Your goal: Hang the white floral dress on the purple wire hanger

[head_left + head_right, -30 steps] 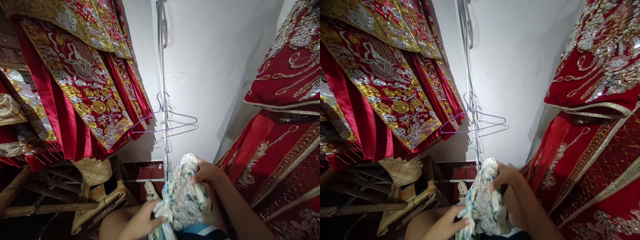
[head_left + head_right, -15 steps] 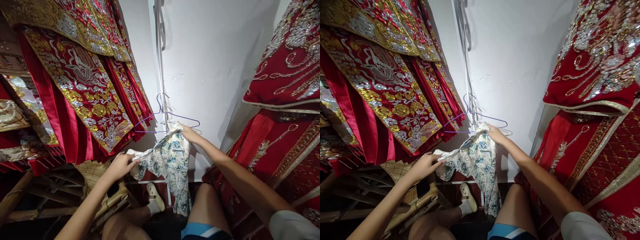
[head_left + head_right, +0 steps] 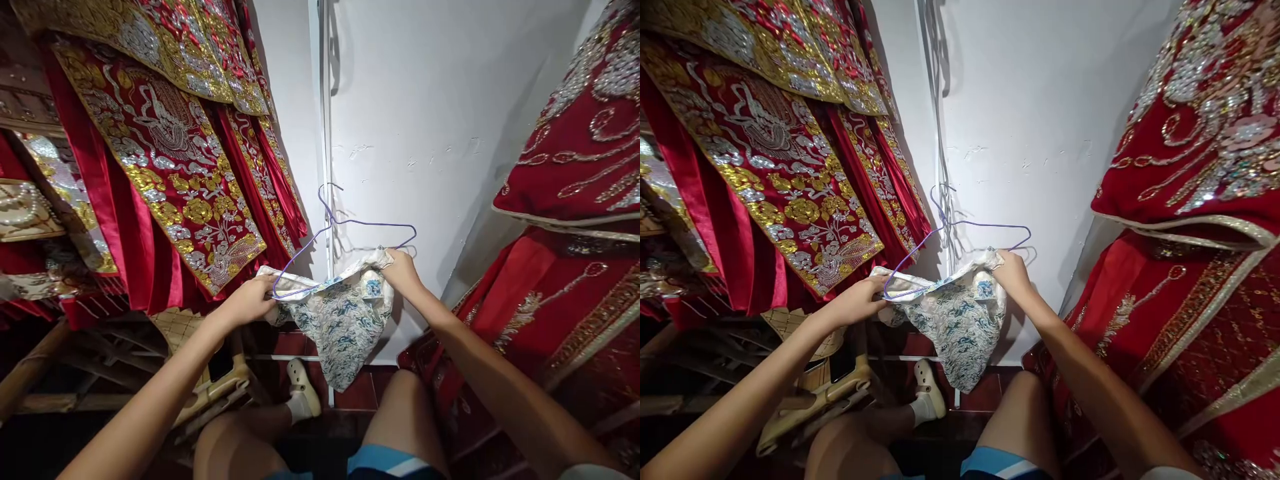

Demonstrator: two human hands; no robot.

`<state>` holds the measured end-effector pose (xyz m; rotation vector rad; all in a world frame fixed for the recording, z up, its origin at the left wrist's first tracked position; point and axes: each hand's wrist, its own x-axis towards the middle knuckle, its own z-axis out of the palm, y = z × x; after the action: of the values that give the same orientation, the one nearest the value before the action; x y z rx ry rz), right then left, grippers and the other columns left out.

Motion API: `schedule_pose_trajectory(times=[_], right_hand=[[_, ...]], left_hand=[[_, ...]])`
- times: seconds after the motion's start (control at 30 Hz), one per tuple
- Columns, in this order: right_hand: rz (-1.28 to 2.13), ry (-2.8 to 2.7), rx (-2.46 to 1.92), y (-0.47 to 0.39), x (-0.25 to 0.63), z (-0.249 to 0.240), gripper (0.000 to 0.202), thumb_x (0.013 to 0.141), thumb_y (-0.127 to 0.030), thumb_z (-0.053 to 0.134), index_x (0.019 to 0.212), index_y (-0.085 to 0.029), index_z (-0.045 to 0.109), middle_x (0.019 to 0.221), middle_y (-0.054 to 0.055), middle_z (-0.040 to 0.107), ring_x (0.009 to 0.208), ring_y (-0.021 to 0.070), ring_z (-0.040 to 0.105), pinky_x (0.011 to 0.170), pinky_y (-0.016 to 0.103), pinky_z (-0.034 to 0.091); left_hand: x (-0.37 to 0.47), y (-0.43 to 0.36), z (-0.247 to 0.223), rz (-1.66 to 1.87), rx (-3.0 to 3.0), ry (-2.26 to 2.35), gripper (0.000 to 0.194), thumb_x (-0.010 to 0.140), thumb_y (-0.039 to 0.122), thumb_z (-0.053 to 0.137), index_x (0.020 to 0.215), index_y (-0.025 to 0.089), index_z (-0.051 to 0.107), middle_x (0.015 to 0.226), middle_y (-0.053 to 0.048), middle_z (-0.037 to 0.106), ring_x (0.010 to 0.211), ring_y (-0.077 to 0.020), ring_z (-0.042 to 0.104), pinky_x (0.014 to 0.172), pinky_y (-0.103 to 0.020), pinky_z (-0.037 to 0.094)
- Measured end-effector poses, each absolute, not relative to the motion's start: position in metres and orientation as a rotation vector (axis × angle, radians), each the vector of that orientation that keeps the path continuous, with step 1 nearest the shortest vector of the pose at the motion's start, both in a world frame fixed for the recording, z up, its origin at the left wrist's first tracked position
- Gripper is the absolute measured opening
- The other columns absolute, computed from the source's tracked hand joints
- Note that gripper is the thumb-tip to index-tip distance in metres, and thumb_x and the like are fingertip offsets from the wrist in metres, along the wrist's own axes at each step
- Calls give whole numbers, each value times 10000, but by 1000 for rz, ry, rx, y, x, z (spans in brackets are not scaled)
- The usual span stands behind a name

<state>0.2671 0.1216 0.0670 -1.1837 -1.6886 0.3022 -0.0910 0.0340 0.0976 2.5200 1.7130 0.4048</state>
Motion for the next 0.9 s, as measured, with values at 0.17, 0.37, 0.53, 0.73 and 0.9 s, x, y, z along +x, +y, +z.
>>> schedule_pose_trajectory(times=[0.17, 0.37, 0.53, 0.73, 0.9], right_hand=[[328, -1726, -1192, 117, 262, 68, 179, 697, -306, 549, 550, -207, 520, 573, 20, 617, 611, 181, 521, 549, 264, 313], [355, -1751, -1217, 111, 256, 66, 148, 711, -300, 557, 623, -194, 609, 643, 42, 685, 627, 205, 573, 570, 271, 355], [430, -1850, -1219, 97, 247, 63, 155, 743, -263, 538, 628, -203, 623, 667, 39, 690, 671, 225, 613, 603, 285, 392], [404, -1690, -1096, 92, 266, 68, 688, 714, -199, 627, 1395, -191, 529, 877, 65, 747, 750, 252, 662, 683, 330, 486], [338, -1643, -1142, 114, 298, 87, 720, 696, -284, 716, 1385, -126, 578, 1236, 173, 690, 1080, 324, 651, 927, 417, 486]], left_hand=[[-97, 23, 106, 55, 2372, 1746, 263, 824, 371, 514, 873, 178, 686, 963, -112, 738, 874, -282, 689, 854, -387, 523], [-81, 28, 142, 427, 2643, 1654, 296, 858, 391, 475, 906, 185, 682, 1275, -138, 647, 1266, -309, 542, 1122, -433, 376], [-46, 48, 153, 847, 2609, 1619, 185, 835, 364, 515, 819, 189, 573, 1030, -112, 638, 987, -266, 596, 904, -394, 479], [-44, 73, 138, 1254, 2454, 1704, 220, 812, 263, 524, 1018, 187, 519, 804, -7, 584, 647, -162, 495, 654, -275, 381], [-48, 70, 141, 1147, 2519, 1828, 124, 811, 255, 477, 845, 195, 580, 655, 4, 537, 593, -170, 476, 628, -286, 339]])
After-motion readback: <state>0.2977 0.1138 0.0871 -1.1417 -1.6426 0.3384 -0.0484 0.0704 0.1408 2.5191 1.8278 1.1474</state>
